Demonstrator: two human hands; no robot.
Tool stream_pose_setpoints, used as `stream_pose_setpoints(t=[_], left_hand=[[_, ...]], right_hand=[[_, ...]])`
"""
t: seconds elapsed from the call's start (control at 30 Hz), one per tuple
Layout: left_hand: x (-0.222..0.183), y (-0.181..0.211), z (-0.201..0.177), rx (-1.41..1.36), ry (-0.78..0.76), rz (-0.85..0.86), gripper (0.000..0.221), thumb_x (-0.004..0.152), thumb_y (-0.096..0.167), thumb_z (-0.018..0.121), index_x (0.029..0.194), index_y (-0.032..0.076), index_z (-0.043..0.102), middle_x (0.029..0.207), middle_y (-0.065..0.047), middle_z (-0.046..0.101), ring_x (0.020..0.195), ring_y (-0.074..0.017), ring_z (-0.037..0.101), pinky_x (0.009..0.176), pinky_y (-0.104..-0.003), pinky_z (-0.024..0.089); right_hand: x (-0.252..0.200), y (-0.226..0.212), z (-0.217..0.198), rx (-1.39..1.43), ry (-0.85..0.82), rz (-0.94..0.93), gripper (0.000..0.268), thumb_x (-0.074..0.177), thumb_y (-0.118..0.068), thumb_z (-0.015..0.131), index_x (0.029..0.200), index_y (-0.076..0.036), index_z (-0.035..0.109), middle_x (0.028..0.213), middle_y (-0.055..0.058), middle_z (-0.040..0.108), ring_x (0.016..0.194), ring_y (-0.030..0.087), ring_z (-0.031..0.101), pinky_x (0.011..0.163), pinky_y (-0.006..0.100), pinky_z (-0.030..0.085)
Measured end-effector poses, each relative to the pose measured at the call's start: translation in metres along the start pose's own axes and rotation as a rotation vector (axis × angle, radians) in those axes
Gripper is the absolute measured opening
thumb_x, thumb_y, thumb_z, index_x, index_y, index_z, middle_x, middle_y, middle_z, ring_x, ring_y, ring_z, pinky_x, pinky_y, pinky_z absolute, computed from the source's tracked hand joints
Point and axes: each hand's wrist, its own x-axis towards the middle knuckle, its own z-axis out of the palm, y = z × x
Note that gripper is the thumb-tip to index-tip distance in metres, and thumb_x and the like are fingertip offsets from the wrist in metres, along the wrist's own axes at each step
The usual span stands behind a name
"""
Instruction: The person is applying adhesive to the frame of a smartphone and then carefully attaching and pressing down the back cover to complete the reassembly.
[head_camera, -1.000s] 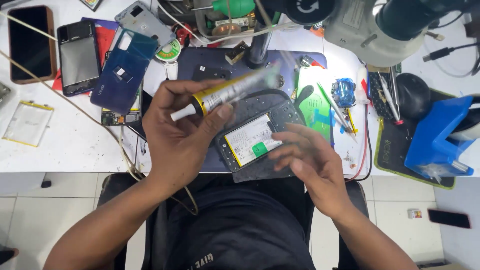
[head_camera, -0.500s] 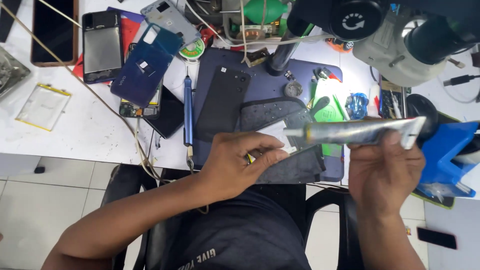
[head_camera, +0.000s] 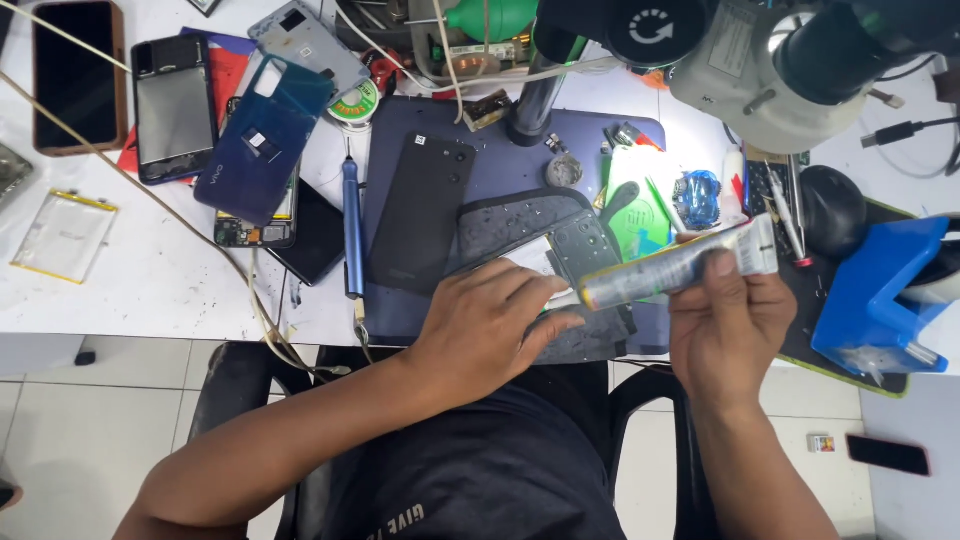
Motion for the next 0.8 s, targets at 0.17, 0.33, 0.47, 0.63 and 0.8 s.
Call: stream_pose_setpoints(t=[0.17,0.33,0.47,0.63,0.8], left_hand=[[-0.005,-0.001,0.012,0.019,-0.067,0.007,0.019,0.097,0.016,0.076,0.089,0.009,0.060,0.075,-0.003,0.058,0.073,-0.0232,0.059,0.051,-0.040,0.043],[0.004,0.007,0.004,0.076,0.044,0.086,0.020,0.100,0.022,0.078,0.095,0.009,0.064,0.073,-0.001,0.055,0.066,-0.0184,0.054,0.053,-0.034,0.044],[-0.002,0.010,0.008,0.016,-0.046,0.102,0.017,0.103,0.014,0.071,0.095,0.003,0.061,0.068,-0.004,0.048,0.061,-0.0206,0.049,0.052,-0.037,0.040],[0.005,0.022,-0.005,-0.381,-0.252,-0.131,0.037,0.108,0.023,0.053,0.075,0.009,0.043,0.058,-0.005,0.044,0.051,-0.0240,0.046,0.050,-0.041,0.033],[0.005,0.031,-0.013,-1.464,-0.532,-0.686,0.050,0.109,0.041,0.041,0.077,0.007,0.058,0.056,-0.005,0.057,0.043,-0.0110,0.053,0.044,-0.020,0.043]], right_hand=[[-0.005,0.002,0.004,-0.037,-0.008,-0.071,0.022,0.104,-0.020,0.068,0.100,0.001,0.066,0.106,0.015,0.074,0.100,0.022,0.071,0.091,0.032,0.059],[-0.005,-0.005,0.005,-0.018,0.031,-0.082,0.028,0.103,-0.018,0.069,0.123,0.002,0.066,0.113,0.013,0.073,0.099,0.016,0.069,0.087,0.024,0.057],[-0.007,-0.017,0.013,0.089,-0.083,0.060,0.034,0.105,-0.023,0.063,0.124,0.005,0.061,0.118,0.015,0.068,0.100,0.032,0.074,0.093,0.045,0.063],[-0.009,-0.018,0.013,0.242,-0.154,0.050,0.032,0.109,-0.020,0.058,0.130,0.003,0.057,0.121,0.016,0.067,0.103,0.038,0.071,0.092,0.061,0.065],[-0.009,-0.026,0.008,0.365,-0.303,0.131,0.038,0.114,-0.025,0.049,0.129,0.007,0.060,0.113,0.029,0.071,0.099,0.044,0.074,0.092,0.054,0.064]])
